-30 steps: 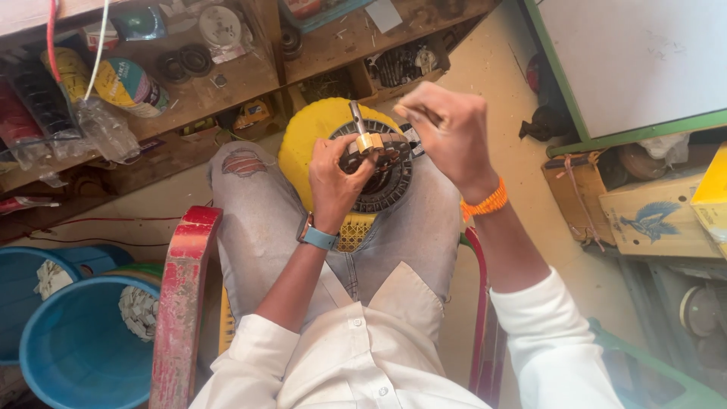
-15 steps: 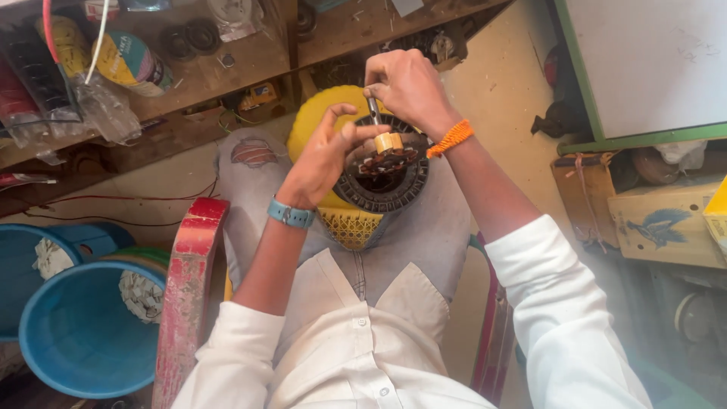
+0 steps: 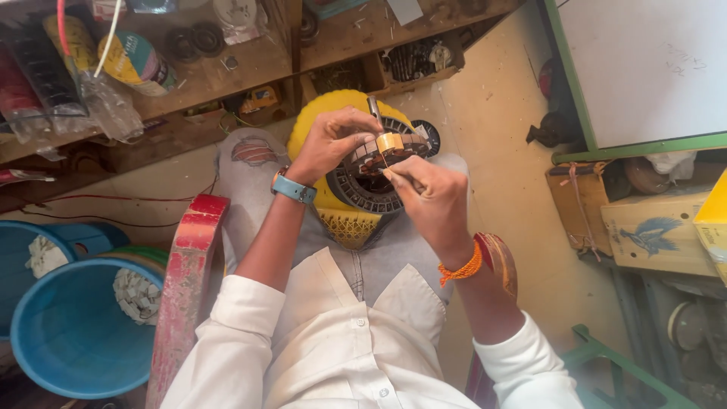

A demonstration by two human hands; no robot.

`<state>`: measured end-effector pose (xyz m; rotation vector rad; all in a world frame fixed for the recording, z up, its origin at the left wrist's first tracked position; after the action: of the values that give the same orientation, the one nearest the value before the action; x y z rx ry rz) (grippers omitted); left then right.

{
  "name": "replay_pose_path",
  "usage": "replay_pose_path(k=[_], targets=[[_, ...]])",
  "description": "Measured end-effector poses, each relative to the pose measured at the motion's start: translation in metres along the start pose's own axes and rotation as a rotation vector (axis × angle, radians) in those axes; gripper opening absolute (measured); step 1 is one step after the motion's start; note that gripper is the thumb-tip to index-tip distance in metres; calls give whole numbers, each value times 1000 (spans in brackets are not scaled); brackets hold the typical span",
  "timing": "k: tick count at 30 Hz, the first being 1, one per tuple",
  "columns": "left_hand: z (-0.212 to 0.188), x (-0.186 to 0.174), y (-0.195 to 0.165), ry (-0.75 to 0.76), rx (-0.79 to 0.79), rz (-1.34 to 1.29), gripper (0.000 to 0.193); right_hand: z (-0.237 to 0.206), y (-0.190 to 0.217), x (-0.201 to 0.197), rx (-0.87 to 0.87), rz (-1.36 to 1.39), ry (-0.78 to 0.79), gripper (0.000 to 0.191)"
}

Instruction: The person sits on a chair with an electric motor armature resting on their lap and works on it by hand, fitting and pressing small components onto the shaft and around the copper windings. They briefly reach toward a workbench holding pliers and screwdrivers before resuming working on the armature.

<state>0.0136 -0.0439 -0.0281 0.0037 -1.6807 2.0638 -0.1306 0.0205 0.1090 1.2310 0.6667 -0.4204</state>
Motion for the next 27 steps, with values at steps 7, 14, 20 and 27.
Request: replay_pose_path(k=[7, 14, 20, 27], targets=[[-4, 14, -8, 48, -89, -47, 29, -51, -82, 29, 302, 313, -108, 10], [-17, 25, -28, 95, -93, 144, 39, -79, -155, 11, 584, 655, -262, 6], [-38, 54, -40, -299, 40, 621, 40, -48, -115, -39, 228, 307, -294, 4], [-49, 59, -30, -515, -11, 626, 36, 5, -34, -56, -340, 20, -67, 6]])
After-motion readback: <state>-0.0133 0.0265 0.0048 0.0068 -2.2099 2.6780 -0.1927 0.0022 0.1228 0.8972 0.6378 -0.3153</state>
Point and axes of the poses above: each hand's wrist, its own z-axis towards the middle knuckle, its own x-axis out of the palm, y = z × x, the point moved 7 cm from there along z, towards the middle knuckle, and after that the axes turned 1 degree about x, right-handed, at the moved point
